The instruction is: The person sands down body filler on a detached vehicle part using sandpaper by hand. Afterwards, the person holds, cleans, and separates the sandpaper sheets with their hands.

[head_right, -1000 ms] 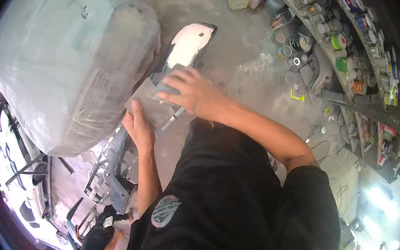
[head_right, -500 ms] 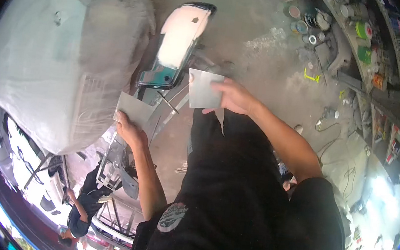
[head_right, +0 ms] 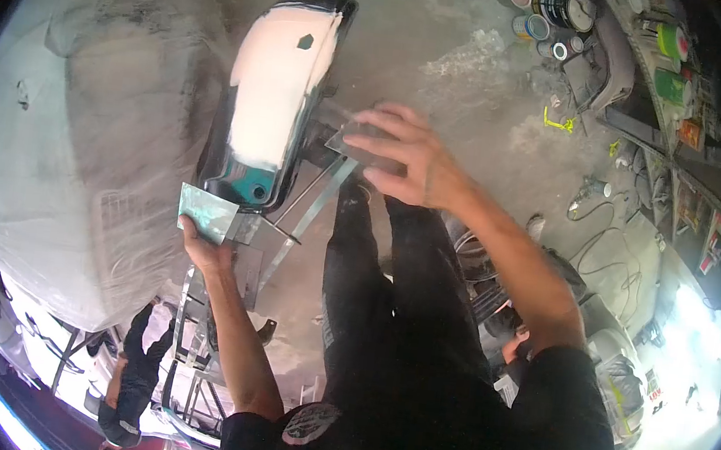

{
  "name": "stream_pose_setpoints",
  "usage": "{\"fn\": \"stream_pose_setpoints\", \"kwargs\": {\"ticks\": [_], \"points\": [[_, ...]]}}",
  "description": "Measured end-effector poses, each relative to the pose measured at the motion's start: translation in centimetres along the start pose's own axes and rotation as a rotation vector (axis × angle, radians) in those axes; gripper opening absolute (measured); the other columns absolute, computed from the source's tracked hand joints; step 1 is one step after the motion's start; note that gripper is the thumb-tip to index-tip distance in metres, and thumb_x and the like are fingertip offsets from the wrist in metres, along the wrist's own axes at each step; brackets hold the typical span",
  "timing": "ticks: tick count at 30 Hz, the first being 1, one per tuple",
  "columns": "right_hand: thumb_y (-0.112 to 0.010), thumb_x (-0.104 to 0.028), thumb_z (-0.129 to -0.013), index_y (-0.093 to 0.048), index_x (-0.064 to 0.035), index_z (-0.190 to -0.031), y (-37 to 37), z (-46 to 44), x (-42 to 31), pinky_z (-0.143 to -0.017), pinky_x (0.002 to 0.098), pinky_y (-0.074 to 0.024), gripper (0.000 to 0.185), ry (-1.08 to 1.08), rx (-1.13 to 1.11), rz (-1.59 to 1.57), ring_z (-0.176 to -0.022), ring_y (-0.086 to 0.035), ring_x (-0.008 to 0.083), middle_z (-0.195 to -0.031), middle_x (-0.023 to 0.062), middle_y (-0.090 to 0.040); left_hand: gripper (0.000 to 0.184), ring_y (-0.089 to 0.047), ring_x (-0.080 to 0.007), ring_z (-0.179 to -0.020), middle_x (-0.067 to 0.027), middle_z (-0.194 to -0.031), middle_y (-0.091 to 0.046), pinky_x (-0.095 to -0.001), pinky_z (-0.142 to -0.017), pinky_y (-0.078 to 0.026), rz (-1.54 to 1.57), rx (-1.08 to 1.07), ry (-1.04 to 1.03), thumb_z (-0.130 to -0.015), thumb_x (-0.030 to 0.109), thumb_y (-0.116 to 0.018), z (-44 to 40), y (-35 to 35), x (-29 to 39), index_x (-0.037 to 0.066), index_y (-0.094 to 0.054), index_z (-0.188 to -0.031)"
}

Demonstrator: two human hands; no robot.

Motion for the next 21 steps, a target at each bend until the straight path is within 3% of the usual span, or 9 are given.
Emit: {"fn": "stream_pose_setpoints", "kwargs": {"ticks": [1,5,6,9,21], "points": [[-0.076,-0.024,-0.084,-0.068,-0.0159,-0.136,0.1,-0.6,0.1,-0.114,0.0566,-0.0382,0.053,0.134,0.016,0.426,-0.141,-0.046,0.041,-0.154,0.0105,-0.053,0.053,-0.063,-0.0301,-0.126,-0.0133,-0.138,-0.064,-0.0479,-0.11,-0.049,-0.019,0.017,0.009,-0.112,0.041,-0.046,-0.2,0.1,-0.6,0.0,-0.053,-0.145],[-0.08,-0.026,-0.08,-0.07,-0.0187,-0.129,0.3,-4.2,2.7,-0.111,0.0587,-0.0379,0.051,0.273,0.001,0.667,-0.139,-0.046,0.0382,-0.149,0.0081,-0.055,0.055,-0.061,-0.0307,-0.128,-0.0136,-0.14,-0.063,-0.0486,-0.111,-0.048,0.02,0.051,-0.02,-0.112,0.042,-0.046,0.0,0.0,-1.8,0.0,-0.051,-0.146],[-0.082,-0.026,-0.076,-0.068,-0.0193,-0.133,0.1,-5.0,3.4,-0.112,0.0638,-0.0358,0.058,0.307,0.001,0.648,-0.141,-0.045,0.0385,-0.152,0.0058,-0.054,0.056,-0.06,-0.0313,-0.129,-0.0139,-0.141,-0.061,-0.0494,-0.112,-0.047,0.011,0.027,-0.028,-0.111,0.043,-0.047,-0.1,0.4,-1.8,0.001,-0.05,-0.147],[-0.081,-0.028,-0.08,-0.069,-0.0184,-0.129,-0.2,-6.8,5.0,-0.11,0.0598,-0.0378,0.051,0.39,-0.027,0.691,-0.139,-0.047,0.0364,-0.147,0.0056,-0.056,0.059,-0.059,-0.0322,-0.131,-0.0134,-0.144,-0.059,-0.0503,-0.112,-0.046,-0.025,0.004,-0.052,-0.11,0.046,-0.048,-0.5,0.9,-1.9,0.002,-0.048,-0.149],[-0.083,-0.025,-0.077,-0.069,-0.0183,-0.126,2.0,-10.4,7.3,-0.111,0.0622,-0.038,0.051,0.461,-0.049,0.735,-0.141,-0.046,0.0343,-0.147,0.0037,-0.056,0.057,-0.058,-0.0285,-0.132,-0.0116,-0.145,-0.059,-0.0472,-0.113,-0.045,-0.096,0.06,-0.031,-0.111,0.044,-0.048,0.6,0.2,-1.6,0.001,-0.049,-0.149]]}}
Point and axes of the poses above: each hand's wrist, its own z-axis away from the middle knuckle, its own y-axis out of the back of the hand, x = y × z, the point moved 4 cm from there along -z, towards the middle knuckle
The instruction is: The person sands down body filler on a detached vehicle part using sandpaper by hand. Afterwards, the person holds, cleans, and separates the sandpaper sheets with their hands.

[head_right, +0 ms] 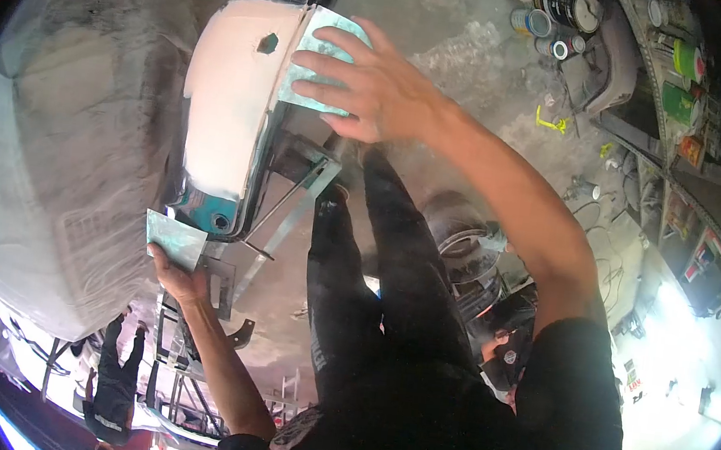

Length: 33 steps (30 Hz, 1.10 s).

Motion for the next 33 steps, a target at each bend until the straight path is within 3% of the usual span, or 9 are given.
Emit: {"fn": "stream_pose_setpoints", "kwargs": {"ticks": [2,5,22,25,27,33], "points": [[-0.083,-0.025,-0.077,-0.069,-0.0184,-0.126,-0.1,-0.2,0.1,-0.113,0.0609,-0.0374,0.052,0.003,-0.003,-0.018,-0.141,-0.046,0.034,-0.147,0.0034,-0.056,0.059,-0.057,-0.0299,-0.133,-0.0158,-0.147,-0.058,-0.046,-0.115,-0.043,0.023,0.04,-0.017,-0.111,0.04,-0.049,0.0,-0.2,0.1,-0.005,-0.047,-0.149],[-0.084,-0.025,-0.076,-0.069,-0.0186,-0.126,-0.4,-0.3,0.4,-0.114,0.0585,-0.0366,0.052,0.004,-0.003,-0.03,-0.141,-0.046,0.0332,-0.147,0.0029,-0.056,0.057,-0.058,-0.0294,-0.131,-0.0127,-0.145,-0.06,-0.0479,-0.113,-0.045,0.022,0.024,-0.001,-0.111,0.044,-0.048,-0.4,0.6,-0.2,0.001,-0.05,-0.149],[-0.08,-0.026,-0.078,-0.073,-0.0175,-0.122,-0.6,0.8,1.2,-0.115,0.0605,-0.0329,0.045,-0.035,-0.115,-0.014,-0.142,-0.045,0.0319,-0.146,0.0034,-0.057,0.057,-0.06,-0.0296,-0.127,-0.0138,-0.142,-0.062,-0.0464,-0.11,-0.047,-0.004,0.047,-0.014,-0.111,0.042,-0.049,0.2,-0.8,0.2,-0.001,-0.051,-0.147],[-0.083,-0.024,-0.071,-0.07,-0.0204,-0.127,-0.7,1.4,1.6,-0.114,0.0632,-0.0355,0.057,-0.046,-0.174,-0.052,-0.142,-0.045,0.0331,-0.151,0.0032,-0.055,0.056,-0.06,-0.029,-0.127,-0.0135,-0.141,-0.062,-0.0461,-0.11,-0.046,-0.015,0.047,-0.021,-0.111,0.043,-0.05,0.3,-1.1,0.4,-0.002,-0.052,-0.146],[-0.082,-0.024,-0.075,-0.071,-0.0175,-0.124,0.2,1.0,1.2,-0.115,0.0618,-0.0343,0.051,-0.039,-0.062,-0.047,-0.14,-0.047,0.032,-0.146,0.003,-0.057,0.056,-0.06,-0.0287,-0.127,-0.0132,-0.141,-0.062,-0.0461,-0.11,-0.046,-0.016,0.051,-0.013,-0.111,0.043,-0.05,0.5,-0.9,0.2,-0.002,-0.052,-0.145],[-0.083,-0.022,-0.074,-0.07,-0.0194,-0.124,-0.3,-0.6,1.5,-0.115,0.0604,-0.0358,0.053,0.011,-0.013,-0.059,-0.14,-0.046,0.0313,-0.146,0.0014,-0.057,0.055,-0.061,-0.0273,-0.124,-0.012,-0.139,-0.063,-0.0447,-0.11,-0.047,0.037,0.052,-0.004,-0.11,0.043,-0.052,0.0,-0.2,0.0,-0.002,-0.054,-0.143]]}}
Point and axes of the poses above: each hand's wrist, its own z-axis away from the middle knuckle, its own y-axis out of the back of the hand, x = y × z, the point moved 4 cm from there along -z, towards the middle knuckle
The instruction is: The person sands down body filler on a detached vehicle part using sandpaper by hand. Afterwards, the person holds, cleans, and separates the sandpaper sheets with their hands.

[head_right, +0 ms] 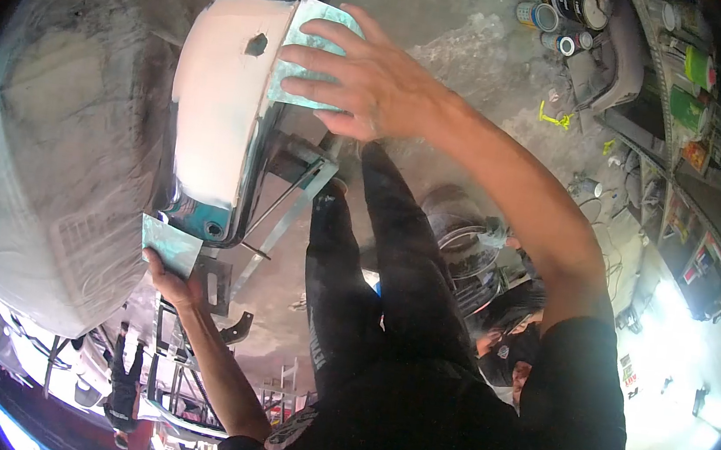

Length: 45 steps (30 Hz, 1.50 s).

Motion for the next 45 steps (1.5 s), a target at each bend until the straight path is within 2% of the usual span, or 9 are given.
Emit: {"fn": "stream_pose_setpoints", "kwargs": {"ticks": [13,19,24,27,30,33,39,45], "points": [[-0.083,-0.023,-0.075,-0.068,-0.0205,-0.125,-0.9,-0.4,0.4,-0.118,0.0579,-0.0328,0.052,0.013,-0.015,0.015,-0.143,-0.045,0.0291,-0.147,-0.0002,-0.056,0.054,-0.063,-0.0275,-0.121,-0.0124,-0.135,-0.065,-0.0448,-0.107,-0.048,-0.046,0.029,-0.015,-0.11,0.042,-0.053,0.2,-0.1,0.1,-0.002,-0.056,-0.141],[-0.082,-0.028,-0.075,-0.072,-0.0176,-0.122,-1.4,0.0,0.3,-0.114,0.0584,-0.0346,0.049,0.001,-0.008,0.068,-0.141,-0.046,0.0299,-0.146,0.0005,-0.057,0.053,-0.063,-0.0275,-0.12,-0.0122,-0.135,-0.065,-0.0452,-0.107,-0.048,-0.061,0.045,-0.02,-0.11,0.042,-0.053,-0.1,0.3,0.1,-0.002,-0.056,-0.14],[-0.08,-0.028,-0.076,-0.075,-0.0166,-0.121,0.2,0.5,-0.3,-0.11,0.0587,-0.0367,0.047,-0.064,-0.101,0.052,-0.138,-0.046,0.0306,-0.145,0.0025,-0.059,0.053,-0.063,-0.027,-0.119,-0.0116,-0.134,-0.065,-0.0446,-0.108,-0.048,-0.061,0.018,-0.031,-0.11,0.042,-0.052,-0.1,0.0,0.1,-0.002,-0.056,-0.14],[-0.08,-0.029,-0.077,-0.074,-0.0168,-0.121,-0.1,2.0,-0.2,-0.111,0.06,-0.036,0.046,-0.107,-0.179,0.033,-0.138,-0.047,0.0303,-0.144,0.003,-0.059,0.053,-0.063,-0.0268,-0.12,-0.0115,-0.134,-0.065,-0.0442,-0.108,-0.047,-0.089,0.044,-0.037,-0.11,0.042,-0.051,-0.3,0.3,0.1,-0.001,-0.057,-0.139],[-0.082,-0.024,-0.072,-0.07,-0.0197,-0.127,0.4,1.7,-0.8,-0.116,0.0616,-0.0344,0.056,-0.121,-0.069,0.004,-0.138,-0.048,0.0334,-0.149,0.0028,-0.056,0.052,-0.063,-0.0268,-0.121,-0.0116,-0.135,-0.065,-0.0442,-0.108,-0.047,-0.094,0.039,-0.032,-0.111,0.042,-0.05,-0.1,0.4,0.0,-0.001,-0.057,-0.139],[-0.082,-0.026,-0.077,-0.072,-0.0174,-0.121,0.2,0.6,-0.9,-0.116,0.0606,-0.0344,0.046,-0.066,0.006,0.001,-0.14,-0.047,0.031,-0.145,0.003,-0.058,0.052,-0.063,-0.0267,-0.121,-0.0116,-0.135,-0.065,-0.0438,-0.108,-0.047,-0.068,0.036,-0.03,-0.111,0.041,-0.05,0.2,-0.2,0.2,-0.001,-0.057,-0.14],[-0.084,-0.025,-0.075,-0.07,-0.018,-0.123,-0.5,-0.1,-0.7,-0.118,0.0571,-0.0343,0.051,-0.015,0.015,0.021,-0.141,-0.046,0.0308,-0.147,0.0016,-0.056,0.051,-0.063,-0.0265,-0.121,-0.0117,-0.134,-0.065,-0.0434,-0.107,-0.048,-0.085,0.044,-0.038,-0.111,0.04,-0.051,0.2,-0.4,0.3,-0.001,-0.057,-0.14],[-0.085,-0.024,-0.074,-0.07,-0.0172,-0.123,-0.9,-0.4,-0.5,-0.119,0.0576,-0.0334,0.052,-0.009,-0.009,0.005,-0.142,-0.045,0.0303,-0.147,0.0014,-0.056,0.052,-0.063,-0.0265,-0.119,-0.0118,-0.134,-0.065,-0.0436,-0.106,-0.049,-0.095,0.046,-0.038,-0.11,0.041,-0.052,0.2,-0.1,0.2,-0.001,-0.057,-0.14]]}}
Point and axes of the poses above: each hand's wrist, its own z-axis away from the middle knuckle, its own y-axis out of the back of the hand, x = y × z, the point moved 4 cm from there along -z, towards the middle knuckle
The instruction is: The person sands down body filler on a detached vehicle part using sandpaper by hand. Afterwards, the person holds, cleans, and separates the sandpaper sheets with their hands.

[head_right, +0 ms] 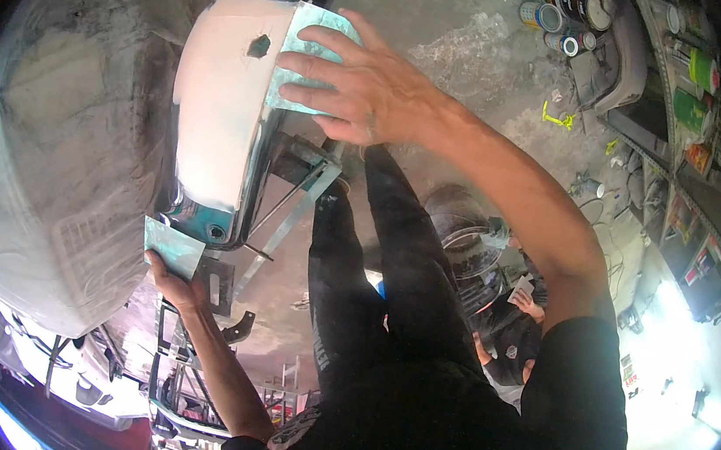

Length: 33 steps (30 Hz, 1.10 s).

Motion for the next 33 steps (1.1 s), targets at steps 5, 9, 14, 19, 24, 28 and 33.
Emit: {"fn": "stream_pose_setpoints", "kwargs": {"ticks": [5,9,14,19,24,28,33], "points": [[-0.083,-0.028,-0.076,-0.07,-0.0164,-0.123,0.0,-0.1,-0.3,-0.114,0.0572,-0.0357,0.05,-0.012,0.001,0.024,-0.14,-0.046,0.0301,-0.144,0.0022,-0.057,0.054,-0.065,-0.0271,-0.117,-0.012,-0.132,-0.066,-0.0438,-0.104,-0.05,-0.006,-0.009,-0.008,-0.11,0.043,-0.053,-0.3,0.4,-0.2,-0.002,-0.056,-0.14],[-0.081,-0.03,-0.077,-0.072,-0.0156,-0.118,0.7,-0.1,-0.7,-0.109,0.0575,-0.0375,0.045,-0.043,-0.02,0.039,-0.138,-0.047,0.0301,-0.142,0.0034,-0.058,0.054,-0.065,-0.0273,-0.117,-0.0122,-0.133,-0.066,-0.0438,-0.104,-0.05,-0.024,0.004,-0.015,-0.11,0.043,-0.053,-0.3,0.4,-0.1,-0.002,-0.056,-0.14],[-0.08,-0.026,-0.075,-0.07,-0.0179,-0.128,0.4,3.4,0.0,-0.115,0.064,-0.0324,0.055,-0.145,-0.228,0.021,-0.14,-0.045,0.0336,-0.148,0.0046,-0.056,0.059,-0.06,-0.0274,-0.127,-0.0149,-0.143,-0.06,-0.0432,-0.111,-0.047,-0.051,0.007,0.012,-0.111,0.043,-0.049,-0.4,0.3,-0.1,-0.005,-0.051,-0.146],[-0.081,-0.026,-0.074,-0.069,-0.0195,-0.129,0.5,3.1,-0.6,-0.115,0.0642,-0.0332,0.056,-0.125,-0.056,-0.018,-0.139,-0.046,0.0347,-0.149,0.0053,-0.055,0.059,-0.061,-0.0281,-0.127,-0.0152,-0.142,-0.06,-0.044,-0.111,-0.047,-0.052,0.005,0.01,-0.111,0.043,-0.048,-0.2,0.3,-0.3,-0.005,-0.051,-0.146],[-0.081,-0.026,-0.075,-0.07,-0.0201,-0.123,-0.1,2.2,-0.5,-0.116,0.0643,-0.0331,0.049,-0.092,0.03,-0.032,-0.138,-0.046,0.0335,-0.148,0.0047,-0.054,0.059,-0.061,-0.0289,-0.126,-0.0151,-0.142,-0.061,-0.0452,-0.11,-0.048,-0.026,-0.005,0.012,-0.111,0.043,-0.049,-0.1,-0.2,0.0,-0.005,-0.051,-0.146],[-0.081,-0.025,-0.074,-0.07,-0.0209,-0.122,-1.0,3.7,0.5,-0.116,0.064,-0.0338,0.049,-0.1,-0.02,-0.022,-0.138,-0.046,0.0342,-0.147,0.0048,-0.054,0.061,-0.061,-0.0297,-0.127,-0.0152,-0.141,-0.061,-0.0461,-0.11,-0.047,-0.016,-0.051,0.004,-0.11,0.044,-0.05,-0.2,-0.2,-0.2,-0.005,-0.05,-0.146],[-0.082,-0.025,-0.073,-0.071,-0.0222,-0.123,-0.8,3.7,0.9,-0.117,0.0632,-0.0334,0.051,-0.041,0.127,-0.018,-0.14,-0.046,0.0329,-0.148,0.0034,-0.055,0.061,-0.059,-0.0302,-0.129,-0.0153,-0.143,-0.059,-0.047,-0.112,-0.046,-0.021,-0.059,0.009,-0.11,0.044,-0.051,0.1,-0.6,0.1,-0.004,-0.05,-0.147]]}}
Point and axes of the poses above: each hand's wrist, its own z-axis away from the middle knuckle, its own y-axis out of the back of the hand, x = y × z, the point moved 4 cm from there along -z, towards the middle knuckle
